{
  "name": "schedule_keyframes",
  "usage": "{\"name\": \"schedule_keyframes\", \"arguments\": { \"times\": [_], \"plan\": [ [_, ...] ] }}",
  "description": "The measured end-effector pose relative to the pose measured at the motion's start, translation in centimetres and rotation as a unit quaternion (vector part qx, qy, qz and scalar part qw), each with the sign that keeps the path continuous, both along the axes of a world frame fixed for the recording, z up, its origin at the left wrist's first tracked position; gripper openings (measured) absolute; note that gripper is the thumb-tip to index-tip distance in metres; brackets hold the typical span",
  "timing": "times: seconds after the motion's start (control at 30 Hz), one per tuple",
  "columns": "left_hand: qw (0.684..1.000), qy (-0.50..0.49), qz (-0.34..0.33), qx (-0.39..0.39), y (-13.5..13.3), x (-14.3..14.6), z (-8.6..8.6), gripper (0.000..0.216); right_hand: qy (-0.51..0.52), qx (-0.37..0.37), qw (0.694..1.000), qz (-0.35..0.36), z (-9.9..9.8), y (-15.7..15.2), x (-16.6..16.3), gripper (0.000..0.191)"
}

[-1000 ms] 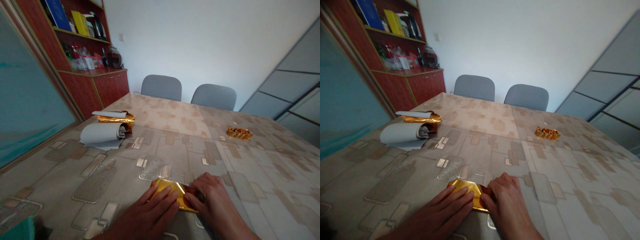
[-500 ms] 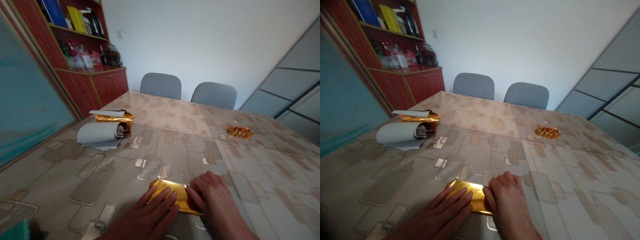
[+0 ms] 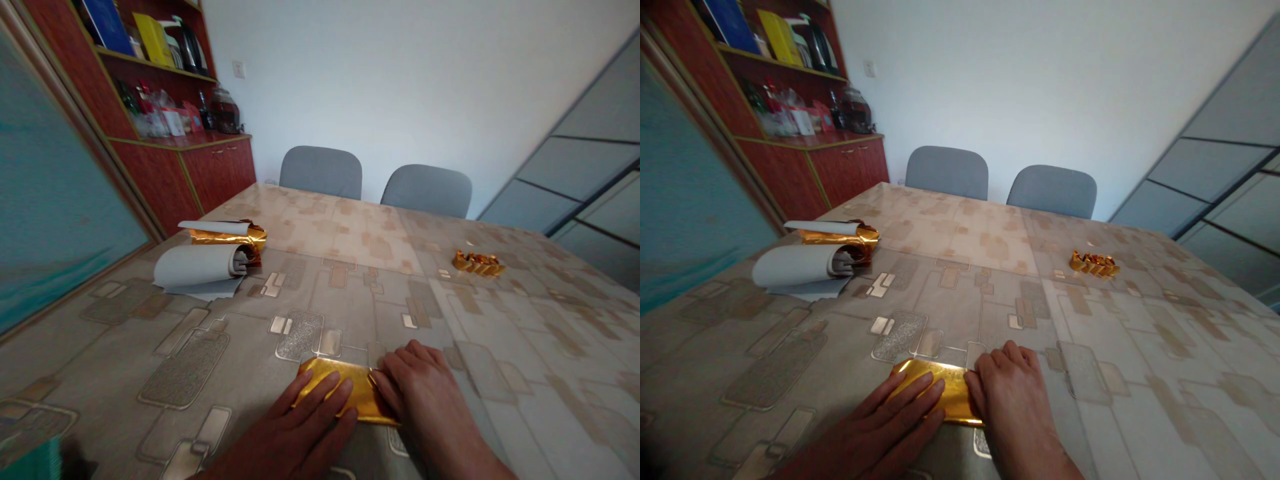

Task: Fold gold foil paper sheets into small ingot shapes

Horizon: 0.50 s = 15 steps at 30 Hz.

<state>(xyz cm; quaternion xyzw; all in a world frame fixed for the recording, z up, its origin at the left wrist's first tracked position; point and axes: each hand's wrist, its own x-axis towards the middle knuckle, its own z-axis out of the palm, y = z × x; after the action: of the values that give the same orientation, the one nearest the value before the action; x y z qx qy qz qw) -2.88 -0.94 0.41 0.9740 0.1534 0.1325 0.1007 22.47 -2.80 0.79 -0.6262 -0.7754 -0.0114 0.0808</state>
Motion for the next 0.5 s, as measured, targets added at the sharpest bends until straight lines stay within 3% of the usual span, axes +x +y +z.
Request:
{"name": "schedule_keyframes", "arguments": {
  "times": [0.5],
  "plan": [
    [0.999, -0.021, -0.007, -0.03, -0.2, -0.4, 1.2, 0.067, -0.002, -0.003, 1.0, 0.0, 0.2, 0.3, -0.2, 0.025]
  ]
}}
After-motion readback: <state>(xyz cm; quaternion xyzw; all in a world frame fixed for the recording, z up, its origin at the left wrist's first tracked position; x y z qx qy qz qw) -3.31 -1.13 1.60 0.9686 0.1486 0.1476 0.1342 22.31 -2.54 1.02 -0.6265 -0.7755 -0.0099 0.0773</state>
